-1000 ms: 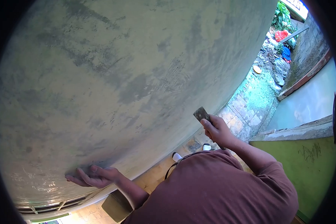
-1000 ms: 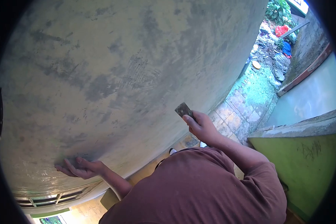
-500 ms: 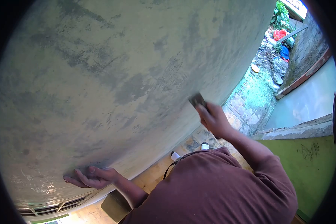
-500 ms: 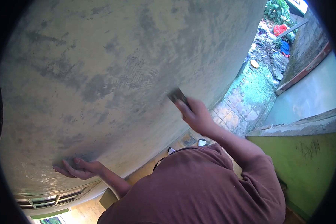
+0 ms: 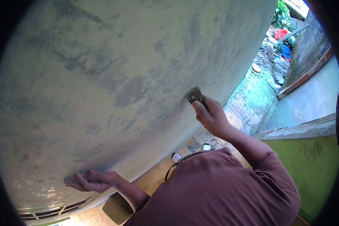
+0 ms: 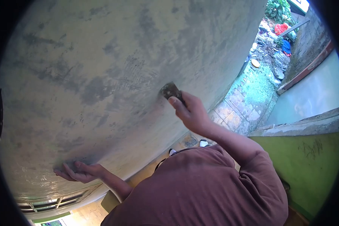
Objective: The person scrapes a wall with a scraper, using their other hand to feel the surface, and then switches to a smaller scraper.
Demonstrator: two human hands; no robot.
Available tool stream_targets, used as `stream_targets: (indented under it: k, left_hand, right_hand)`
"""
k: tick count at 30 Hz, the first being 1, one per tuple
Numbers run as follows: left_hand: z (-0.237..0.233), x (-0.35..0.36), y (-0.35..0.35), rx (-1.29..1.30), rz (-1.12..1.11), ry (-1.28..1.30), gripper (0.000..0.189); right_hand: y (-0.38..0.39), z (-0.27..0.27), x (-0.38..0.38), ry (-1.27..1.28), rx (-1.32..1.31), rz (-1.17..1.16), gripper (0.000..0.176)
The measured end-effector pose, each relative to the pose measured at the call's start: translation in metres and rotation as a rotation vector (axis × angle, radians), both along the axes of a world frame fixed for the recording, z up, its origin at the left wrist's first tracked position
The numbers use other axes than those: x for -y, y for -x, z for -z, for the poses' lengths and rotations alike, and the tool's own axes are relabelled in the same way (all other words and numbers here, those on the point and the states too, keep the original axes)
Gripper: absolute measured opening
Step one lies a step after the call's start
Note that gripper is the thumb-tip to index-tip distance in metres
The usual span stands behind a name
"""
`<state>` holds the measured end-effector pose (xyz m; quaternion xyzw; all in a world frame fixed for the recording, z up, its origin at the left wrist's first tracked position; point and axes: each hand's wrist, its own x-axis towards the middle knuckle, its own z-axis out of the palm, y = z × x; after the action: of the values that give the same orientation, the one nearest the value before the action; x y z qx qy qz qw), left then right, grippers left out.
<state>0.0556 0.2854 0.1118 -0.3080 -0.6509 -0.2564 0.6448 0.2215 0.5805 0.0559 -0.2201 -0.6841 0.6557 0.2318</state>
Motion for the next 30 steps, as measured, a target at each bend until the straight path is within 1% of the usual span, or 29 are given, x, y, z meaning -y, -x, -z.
stream_targets:
  k: [1, 3, 4, 6, 7, 8, 10, 11, 12, 14, 16, 18, 19, 20, 22, 23, 24, 26, 27, 28, 29, 30]
  left_hand:
    - [0.001, 0.000, 0.000, 0.008, 0.016, -0.021, 0.032]
    - [-0.001, 0.002, 0.001, 0.015, 0.040, -0.031, 0.032]
    - [-0.001, 0.002, 0.001, 0.008, 0.039, -0.026, 0.032]
    - [0.000, 0.001, 0.001, 0.006, 0.033, -0.027, 0.032]
    - [0.000, 0.002, 0.002, 0.002, 0.029, -0.022, 0.032]
    - [0.000, 0.003, 0.002, -0.002, 0.027, -0.017, 0.032]
    - [0.000, 0.003, 0.002, 0.000, 0.029, -0.016, 0.032]
    - [0.000, 0.002, 0.002, -0.005, 0.027, -0.018, 0.032]
    - [0.000, 0.000, 0.002, -0.009, 0.024, -0.024, 0.032]
    - [-0.001, 0.000, 0.000, 0.015, 0.033, -0.037, 0.032]
    - [0.000, 0.002, 0.002, 0.007, 0.023, -0.021, 0.032]
    - [-0.001, 0.004, 0.002, -0.003, 0.001, -0.014, 0.032]
    - [0.000, 0.004, 0.002, 0.001, 0.006, -0.018, 0.032]
    - [0.000, 0.003, 0.001, 0.007, 0.013, -0.020, 0.032]
    - [0.000, 0.003, 0.000, 0.013, 0.008, -0.014, 0.032]
    - [-0.001, 0.002, 0.000, 0.008, -0.003, -0.009, 0.033]
    - [-0.001, 0.003, 0.000, 0.003, -0.002, -0.006, 0.033]
    - [0.000, 0.004, 0.001, 0.012, 0.020, -0.015, 0.033]
    - [0.000, 0.004, 0.002, 0.014, 0.025, -0.018, 0.033]
    - [-0.001, 0.004, 0.001, 0.014, 0.005, -0.007, 0.033]
    - [0.000, 0.004, 0.000, 0.013, -0.021, 0.004, 0.033]
    - [0.000, 0.004, 0.000, 0.014, -0.029, 0.000, 0.033]
  right_hand:
    - [-0.003, -0.002, 0.000, -0.003, -0.006, 0.006, 0.036]
    - [-0.019, -0.003, 0.007, 0.088, 0.123, -0.028, 0.036]
    - [-0.027, 0.007, 0.010, 0.091, 0.122, -0.020, 0.036]
    - [-0.038, 0.034, 0.011, 0.119, 0.243, -0.061, 0.035]
    - [-0.037, 0.036, 0.011, 0.091, 0.281, -0.061, 0.036]
    - [-0.028, 0.026, 0.008, 0.093, 0.283, -0.061, 0.036]
    - [-0.008, 0.000, 0.000, 0.110, 0.136, -0.081, 0.036]
    - [-0.005, 0.013, 0.001, 0.087, 0.073, -0.051, 0.037]
    - [-0.008, 0.010, 0.000, 0.080, 0.069, -0.054, 0.037]
    - [-0.019, 0.001, 0.005, 0.188, 0.128, -0.039, 0.036]
    - [-0.031, 0.016, 0.008, 0.199, 0.123, -0.052, 0.035]
    - [-0.037, 0.035, 0.010, 0.150, 0.258, -0.107, 0.035]
    - [-0.031, 0.036, 0.008, 0.062, 0.283, -0.084, 0.037]
    - [-0.020, 0.027, 0.004, 0.056, 0.285, -0.084, 0.037]
    - [0.005, -0.004, 0.000, -0.005, -0.060, -0.076, 0.034]
    - [0.004, -0.026, 0.003, 0.058, -0.080, -0.119, 0.034]
    - [0.003, -0.024, 0.005, 0.061, -0.085, -0.119, 0.034]
    - [-0.008, -0.015, 0.011, 0.030, 0.050, -0.095, 0.034]
    - [-0.018, 0.002, 0.012, 0.027, 0.052, -0.090, 0.034]
    - [-0.030, 0.027, 0.012, 0.037, 0.159, -0.070, 0.037]
    - [-0.033, 0.036, 0.011, 0.045, 0.264, -0.055, 0.040]
    - [-0.031, 0.037, 0.009, 0.040, 0.266, -0.063, 0.040]
